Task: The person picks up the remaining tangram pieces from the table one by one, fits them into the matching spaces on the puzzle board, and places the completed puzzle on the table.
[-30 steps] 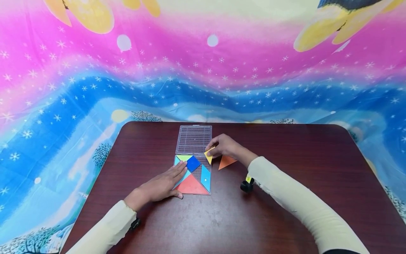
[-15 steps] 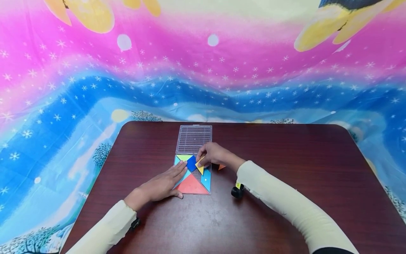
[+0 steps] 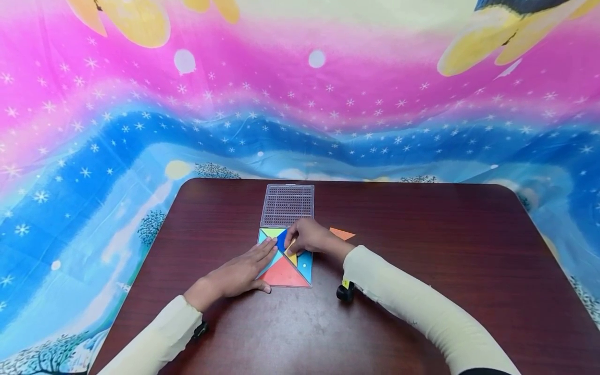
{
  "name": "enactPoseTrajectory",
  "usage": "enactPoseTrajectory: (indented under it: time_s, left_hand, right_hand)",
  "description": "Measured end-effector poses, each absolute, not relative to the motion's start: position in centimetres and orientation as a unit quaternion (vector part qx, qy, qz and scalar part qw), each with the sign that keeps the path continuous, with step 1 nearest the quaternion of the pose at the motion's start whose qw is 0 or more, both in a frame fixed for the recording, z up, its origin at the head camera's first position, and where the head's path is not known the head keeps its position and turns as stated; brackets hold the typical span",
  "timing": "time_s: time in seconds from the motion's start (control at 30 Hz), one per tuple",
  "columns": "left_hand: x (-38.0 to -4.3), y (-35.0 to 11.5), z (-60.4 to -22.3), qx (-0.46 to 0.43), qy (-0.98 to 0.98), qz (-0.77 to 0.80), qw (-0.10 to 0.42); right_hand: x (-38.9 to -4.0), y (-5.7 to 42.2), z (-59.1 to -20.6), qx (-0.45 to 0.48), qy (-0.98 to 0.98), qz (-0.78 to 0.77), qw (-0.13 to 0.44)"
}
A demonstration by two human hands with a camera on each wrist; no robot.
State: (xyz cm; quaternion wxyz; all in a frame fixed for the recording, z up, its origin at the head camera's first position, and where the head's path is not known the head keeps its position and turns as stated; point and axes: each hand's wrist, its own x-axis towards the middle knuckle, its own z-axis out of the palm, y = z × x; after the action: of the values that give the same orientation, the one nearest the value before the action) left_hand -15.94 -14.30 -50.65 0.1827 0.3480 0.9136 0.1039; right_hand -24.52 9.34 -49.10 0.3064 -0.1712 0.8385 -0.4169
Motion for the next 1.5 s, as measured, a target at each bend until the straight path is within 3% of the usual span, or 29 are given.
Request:
enactPoseTrajectory:
  time_s: [0.4, 0.83, 1.5]
  left_hand:
    - [-15.9, -14.3, -50.9, 0.352, 0.912, 0.109, 0.180]
    - [-16.1, -14.3, -51.1, 0.351, 0.914, 0.106, 0.174]
    - [-16.2, -14.4, -51.2, 0.352, 0.913, 0.104, 0.177]
  right_hand:
    - [-22.7, 9.1, -49.6, -0.216, 0.908, -0.320, 0.165]
    - [-21.2, 8.6, -50.2, -0.189, 0.940, -0.268, 0.097]
    - [-21.0, 7.7, -49.9, -0.123, 0.953, -0.258, 0.101]
